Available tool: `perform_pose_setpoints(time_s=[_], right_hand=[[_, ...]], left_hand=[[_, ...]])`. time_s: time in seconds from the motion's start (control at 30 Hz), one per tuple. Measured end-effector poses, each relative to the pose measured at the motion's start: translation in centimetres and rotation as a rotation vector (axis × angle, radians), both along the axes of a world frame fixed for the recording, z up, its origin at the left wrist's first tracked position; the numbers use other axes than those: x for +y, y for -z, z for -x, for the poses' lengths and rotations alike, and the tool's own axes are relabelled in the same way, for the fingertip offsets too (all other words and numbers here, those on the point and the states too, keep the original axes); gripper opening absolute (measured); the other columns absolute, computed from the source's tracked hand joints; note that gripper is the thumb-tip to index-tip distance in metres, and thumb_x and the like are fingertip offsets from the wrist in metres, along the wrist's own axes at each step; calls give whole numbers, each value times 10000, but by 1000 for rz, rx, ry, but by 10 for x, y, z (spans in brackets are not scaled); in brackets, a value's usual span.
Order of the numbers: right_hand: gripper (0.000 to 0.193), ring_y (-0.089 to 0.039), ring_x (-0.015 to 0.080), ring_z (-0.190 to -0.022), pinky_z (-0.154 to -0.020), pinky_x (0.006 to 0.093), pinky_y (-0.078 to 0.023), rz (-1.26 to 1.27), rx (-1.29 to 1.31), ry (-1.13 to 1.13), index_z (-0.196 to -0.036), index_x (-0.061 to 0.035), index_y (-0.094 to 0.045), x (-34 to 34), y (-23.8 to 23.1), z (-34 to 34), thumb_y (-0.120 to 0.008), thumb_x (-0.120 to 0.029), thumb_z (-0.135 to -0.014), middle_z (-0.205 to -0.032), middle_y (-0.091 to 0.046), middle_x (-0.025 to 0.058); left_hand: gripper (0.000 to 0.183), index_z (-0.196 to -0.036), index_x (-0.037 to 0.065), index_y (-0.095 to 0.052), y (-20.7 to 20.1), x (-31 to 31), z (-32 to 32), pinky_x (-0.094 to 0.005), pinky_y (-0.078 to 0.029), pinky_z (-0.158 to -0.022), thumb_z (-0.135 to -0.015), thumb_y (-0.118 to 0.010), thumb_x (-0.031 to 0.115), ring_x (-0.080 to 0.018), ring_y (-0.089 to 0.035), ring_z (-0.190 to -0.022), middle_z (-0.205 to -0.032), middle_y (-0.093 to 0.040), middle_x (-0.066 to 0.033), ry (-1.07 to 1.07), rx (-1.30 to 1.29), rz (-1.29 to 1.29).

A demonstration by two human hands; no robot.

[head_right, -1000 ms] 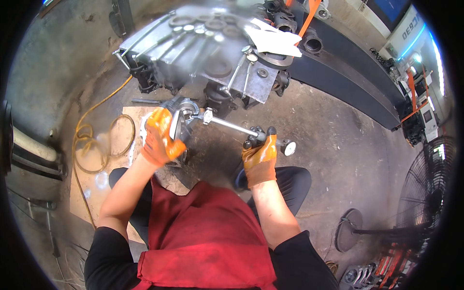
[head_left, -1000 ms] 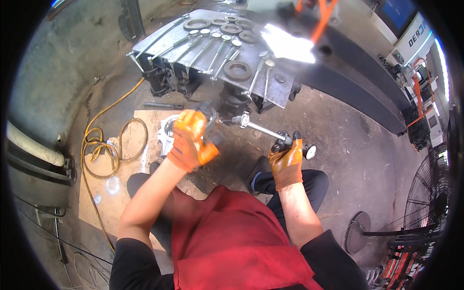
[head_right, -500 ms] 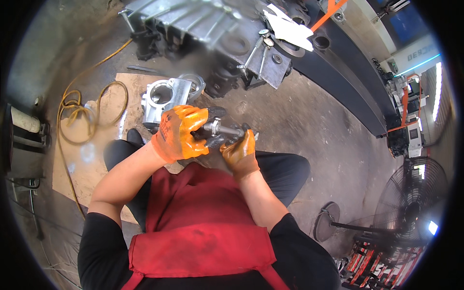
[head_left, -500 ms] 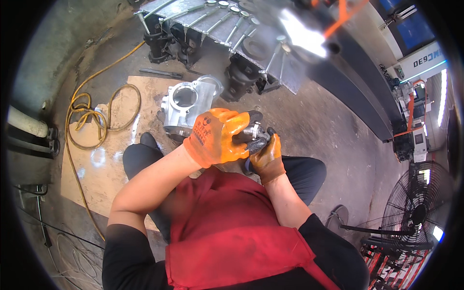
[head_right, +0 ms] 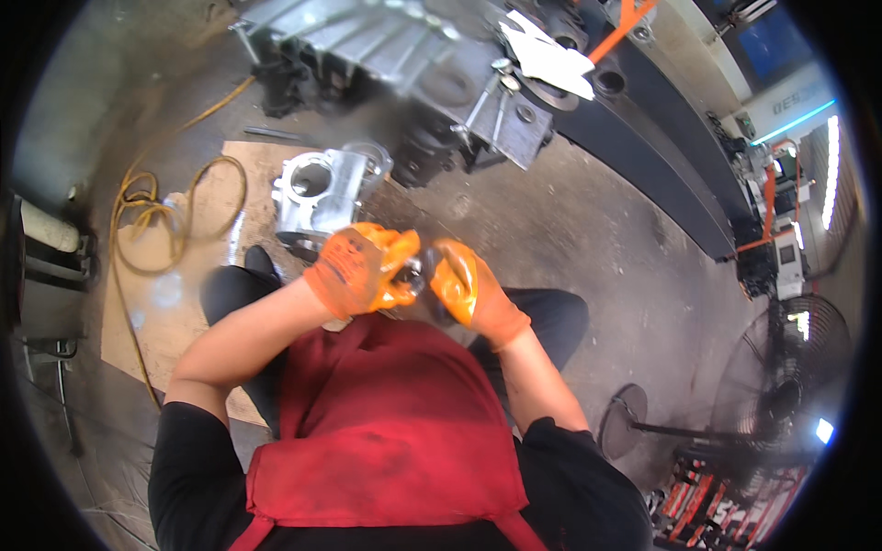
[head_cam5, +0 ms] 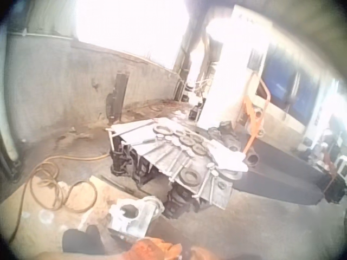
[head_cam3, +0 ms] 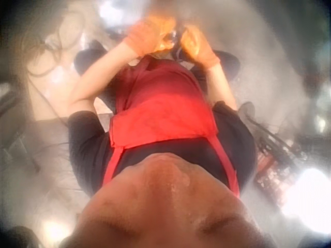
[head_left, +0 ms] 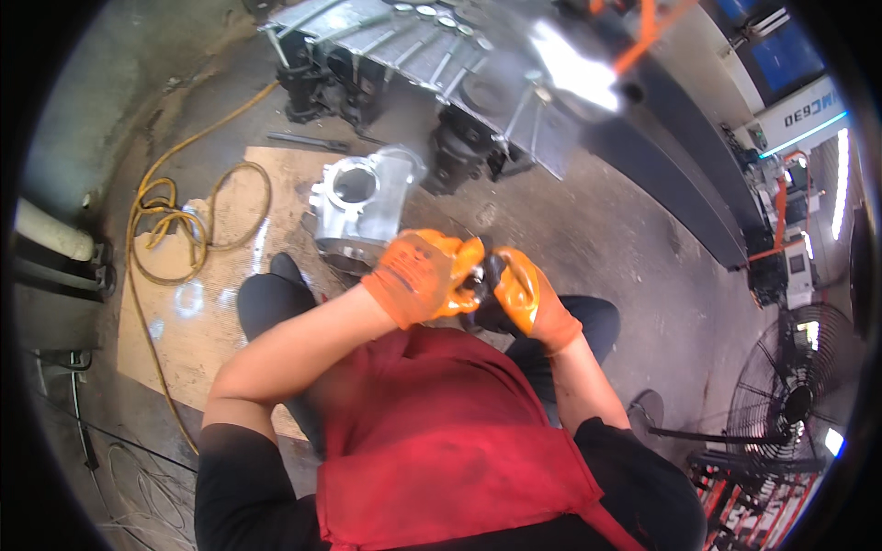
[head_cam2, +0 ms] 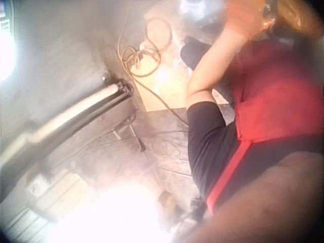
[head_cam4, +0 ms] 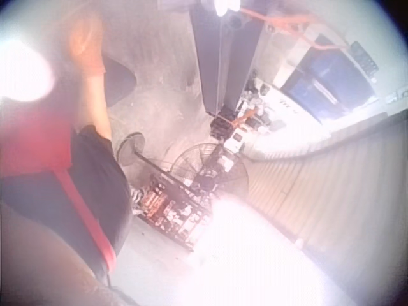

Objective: The person measures the internal and external dimensions of a metal engine component using several dial bore gauges and a large micrometer, placing the tools against the metal and reading the dials.

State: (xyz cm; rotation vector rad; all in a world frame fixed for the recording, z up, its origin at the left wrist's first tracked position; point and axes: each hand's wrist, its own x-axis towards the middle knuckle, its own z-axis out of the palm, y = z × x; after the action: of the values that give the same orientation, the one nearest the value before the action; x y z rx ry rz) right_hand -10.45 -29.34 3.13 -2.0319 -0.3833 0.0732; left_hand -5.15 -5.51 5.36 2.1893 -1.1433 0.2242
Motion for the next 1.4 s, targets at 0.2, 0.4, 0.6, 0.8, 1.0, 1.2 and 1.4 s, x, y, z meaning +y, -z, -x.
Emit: perform_pose_setpoints(time_s=[0.2, 0.4, 0.6, 0.8, 1.0, 1.2, 1.4], right_hand=[[35, -587, 387, -758, -656, 449, -484, 334, -350, -161, -924, -1, -563, 12, -8, -1, -568, -26, -900, -904, -597, 171], [269, -647, 189, -817, -719, 342, -506, -78, 155, 95, -1085, 15, -591, 21, 10, 12, -580, -222, -958, -910, -671, 119], [421, -647, 335, -1001, -864, 384, -514, 217, 9, 81, -1220, 1, -601, 1, 20, 9, -694, -185, -855, -1118, -653, 206], [378, -669, 362, -910, -789, 421, -530, 568, -443, 252, -1150, -33, -628, 12, -12, -24, -715, -134, -797, -1055, -679, 159], [356, -653, 331, -817, -703, 432, -512, 730, -666, 177, -1105, -54, -617, 53, -90, -51, -733, -176, -792, -926, -659, 118], [238, -653, 285, -769, -635, 433, -490, 910, -803, 181, -930, -92, -570, 83, -104, -79, -699, -259, -819, -846, -638, 84], [147, -640, 228, -750, -617, 371, -461, 865, -958, 146, -847, -128, -600, 127, -110, -99, -678, -238, -792, -775, -616, 32]], left_hand=[[514, -1133, 45, -626, 17, -5, 8, -445, -522, -731, -747, -697, 377, -344, -667, -797, -853, -674, -128, -14, 28, -103], [465, -1122, 54, -612, 21, -5, 4, -468, -517, -732, -780, -694, 357, -379, -657, -826, -884, -675, -151, 11, 116, -110], [505, -1129, 26, -629, -10, 5, 3, -439, -526, -732, -734, -786, 300, -372, -652, -846, -899, -670, -147, -182, -20, 247], [664, -1207, -23, -607, -6, 31, 14, -438, -545, -840, -617, -847, 164, -360, -645, -1043, -1121, -650, -182, -264, -380, 581], [641, -1141, -88, -581, -103, 74, 50, -486, -442, -916, -656, -780, 281, -407, -566, -980, -1060, -601, -229, -571, -523, 27], [561, -1115, 6, -606, -157, 59, 65, -559, -359, -1017, -672, -754, 316, -324, -532, -1092, -1048, -587, -139, -705, -520, -410], [408, -1103, 91, -605, -113, 54, -3, -477, -438, -935, -730, -703, 224, -317, -599, -1021, -1009, -633, -111, -613, -352, -518]])
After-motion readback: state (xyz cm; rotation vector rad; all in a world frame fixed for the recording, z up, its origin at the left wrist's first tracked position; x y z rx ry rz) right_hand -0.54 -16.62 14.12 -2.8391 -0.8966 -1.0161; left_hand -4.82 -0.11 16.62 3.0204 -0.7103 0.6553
